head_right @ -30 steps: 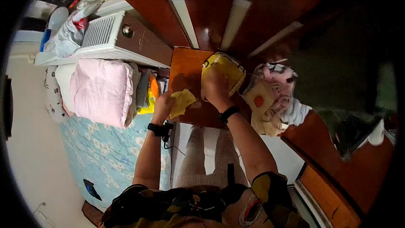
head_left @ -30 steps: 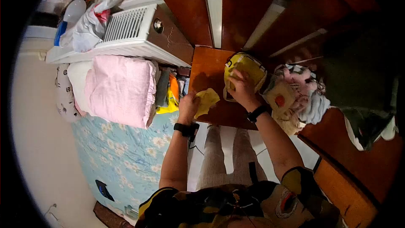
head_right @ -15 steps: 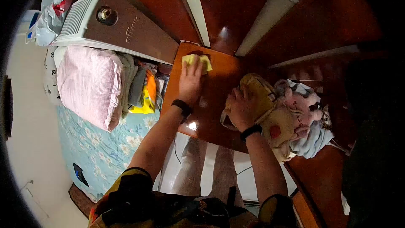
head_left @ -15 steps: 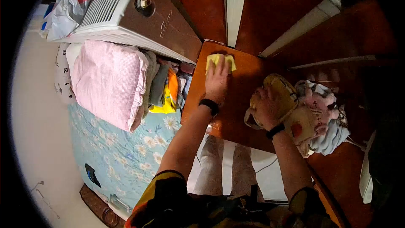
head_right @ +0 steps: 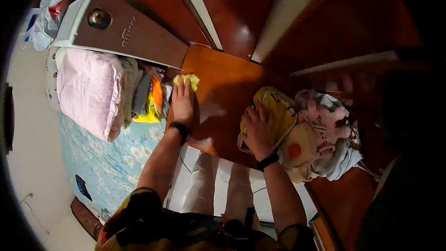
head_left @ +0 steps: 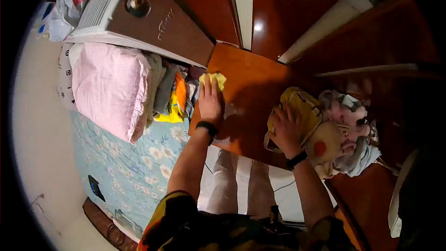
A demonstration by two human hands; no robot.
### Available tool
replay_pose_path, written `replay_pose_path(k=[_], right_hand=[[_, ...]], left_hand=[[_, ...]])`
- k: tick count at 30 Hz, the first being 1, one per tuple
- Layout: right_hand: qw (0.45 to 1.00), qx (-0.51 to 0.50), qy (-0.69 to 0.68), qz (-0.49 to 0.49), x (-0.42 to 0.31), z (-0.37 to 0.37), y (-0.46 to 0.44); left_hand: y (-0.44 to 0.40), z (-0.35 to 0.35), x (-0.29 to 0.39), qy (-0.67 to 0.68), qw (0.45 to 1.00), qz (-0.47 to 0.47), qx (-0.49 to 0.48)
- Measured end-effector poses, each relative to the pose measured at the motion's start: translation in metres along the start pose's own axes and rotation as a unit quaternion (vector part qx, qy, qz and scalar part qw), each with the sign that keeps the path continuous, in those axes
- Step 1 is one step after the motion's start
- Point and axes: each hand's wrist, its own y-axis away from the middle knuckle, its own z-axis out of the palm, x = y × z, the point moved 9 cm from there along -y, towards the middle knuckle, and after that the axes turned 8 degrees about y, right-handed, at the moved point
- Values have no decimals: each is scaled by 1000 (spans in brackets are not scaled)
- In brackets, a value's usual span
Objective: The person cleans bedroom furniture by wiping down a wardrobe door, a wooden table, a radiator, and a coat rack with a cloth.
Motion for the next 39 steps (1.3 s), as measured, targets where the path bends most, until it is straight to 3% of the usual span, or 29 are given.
replay_pose_path(k=[3, 5, 9, 12, 13, 16, 18, 20, 21, 23, 24, 25, 27, 28, 29, 31, 32, 33, 35, 36, 39], right_hand=[[1000, -1, 0, 2, 1, 2, 5], [1000, -7, 18, -13, 2, 6, 5], [999, -20, 28, -18, 4, 16, 5], [999, -48, 9, -18, 1, 3, 1], [999, -46, 6, -20, -1, 5, 2], [1000, -8, 2, -24, -13, 1, -5], [998, -15, -53, 39, -18, -8, -17], [990, 36, -134, 26, -26, -27, -33], [973, 89, -211, 13, -30, -43, -43], [923, 176, -341, -32, -39, -77, -58], [910, 181, -368, -49, -47, -90, -66], [910, 185, -368, -49, -56, -110, -71], [803, 64, -593, -14, -76, -136, -82], [786, 59, -615, -30, -87, -152, -86], [784, 62, -616, -36, -94, -166, -86], [705, 58, -703, -72, -108, -191, -84], [707, 56, -700, -77, -109, -198, -83], [714, 69, -693, -75, -107, -205, -81], [697, 75, -712, -47, -99, -201, -76], [720, 77, -689, -33, -94, -206, -72], [745, 65, -664, -17, -85, -215, -60]], left_hand=[[27, -1, -9, -28, 996, 83, -36], [-1, -23, 9, -49, 988, 137, -57], [-50, -189, 117, -85, 947, 271, 149], [-61, -273, 144, -182, 911, 252, 270], [-73, -282, 148, -227, 914, 224, 251], [-101, -234, 113, -374, 892, 203, 153], [-107, -201, 101, -388, 895, 197, 103], [-103, -158, 89, -390, 899, 196, 43], [-101, -133, 82, -396, 897, 196, 0], [-92, -68, 50, -484, 842, 202, -126], [-89, -45, 38, -483, 821, 204, -225], [-90, -44, 39, -485, 821, 205, -222], [-86, -39, 39, -482, 806, 221, -265], [-92, -34, 40, -508, 804, 235, -203], [-94, -18, 23, -457, 818, 246, -246], [-90, -39, 38, -427, 832, 242, -258], [-93, -36, 30, -455, 828, 243, -220], [-91, -49, 33, -482, 805, 218, -267], [-95, -92, 54, -488, 821, 235, -182], [-92, -131, 77, -443, 846, 277, -106], [-92, -191, 93, -378, 866, 325, -40]])
